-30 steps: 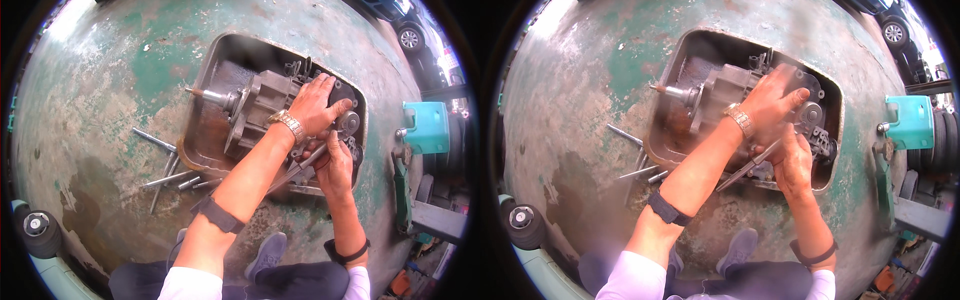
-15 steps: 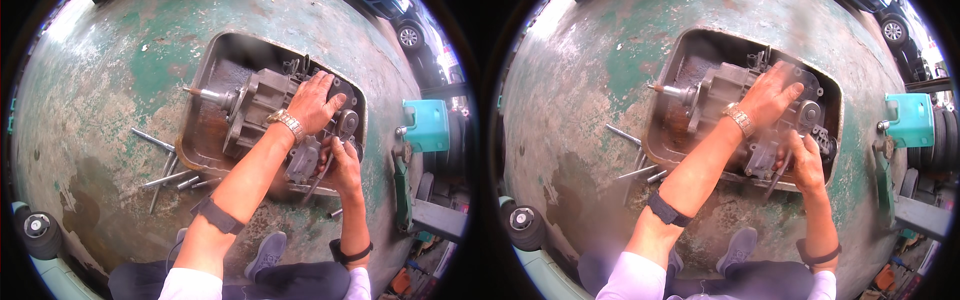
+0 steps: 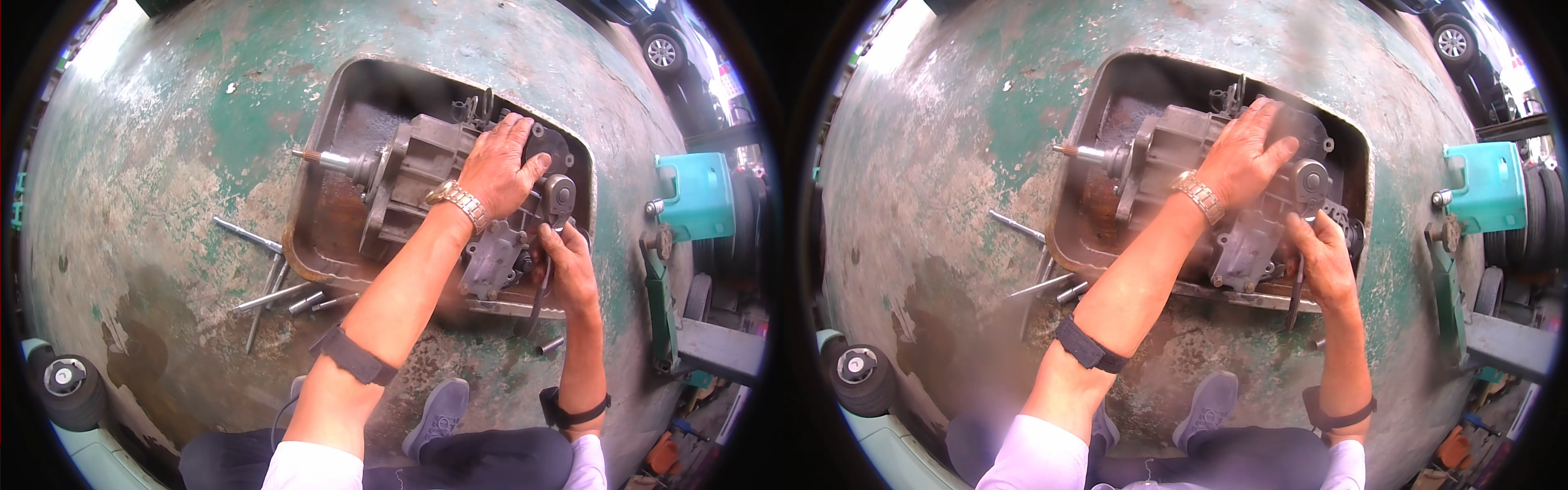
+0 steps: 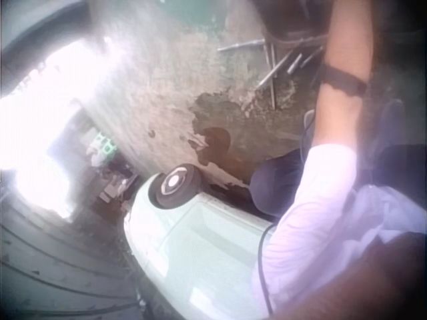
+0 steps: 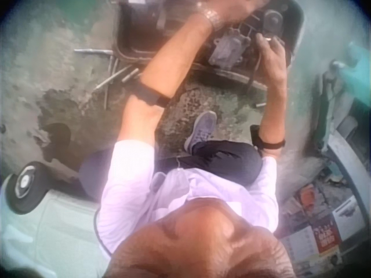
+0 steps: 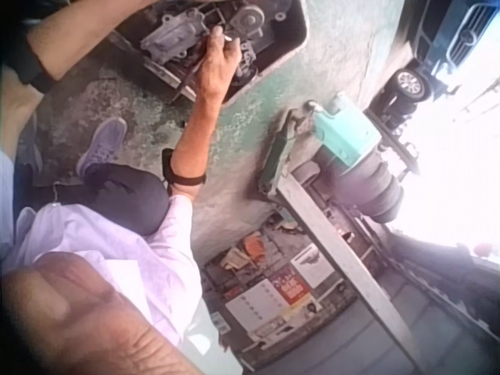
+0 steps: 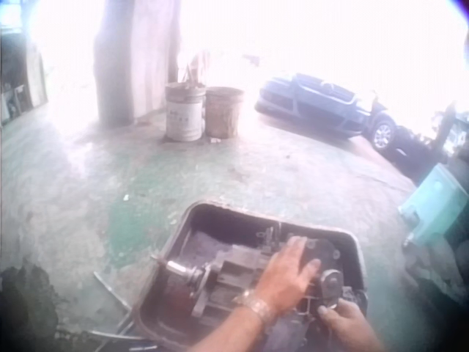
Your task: The person assembles a mechanical component by aligning a cover plate and tightening bolts with a socket wrench. They repeatedly adjust the plate and tighten fasteners while another person assists by holding parts and handing tools.
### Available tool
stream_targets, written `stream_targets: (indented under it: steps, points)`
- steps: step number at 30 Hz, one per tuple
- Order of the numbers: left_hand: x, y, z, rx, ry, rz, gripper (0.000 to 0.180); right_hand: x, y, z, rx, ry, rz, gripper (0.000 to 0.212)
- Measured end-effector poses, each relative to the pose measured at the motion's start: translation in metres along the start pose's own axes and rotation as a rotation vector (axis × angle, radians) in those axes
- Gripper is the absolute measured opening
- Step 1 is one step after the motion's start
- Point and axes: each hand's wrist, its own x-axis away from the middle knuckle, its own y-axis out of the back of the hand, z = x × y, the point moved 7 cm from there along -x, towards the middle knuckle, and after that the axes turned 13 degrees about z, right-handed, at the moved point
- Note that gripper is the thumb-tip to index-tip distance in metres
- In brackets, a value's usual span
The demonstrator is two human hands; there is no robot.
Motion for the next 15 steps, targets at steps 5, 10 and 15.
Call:
stream_targets:
  steps: [5,10,15]
  points:
    - [0.0001,-0.002,0.0008,-0.032,-0.02,-0.035,0.066,-0.0009,0.0019,0.0028,-0.11,0.097,-0.067,0.013]
    - [0.0001,-0.0043,0.0028,-0.056,-0.019,-0.042,0.065,-0.0009,-0.0021,0.0012,-0.195,0.137,-0.056,0.013]
    - [-0.0011,-0.0072,0.0082,-0.066,0.008,0.005,0.068,0.0018,-0.0017,0.0017,-0.224,0.15,-0.042,0.012]
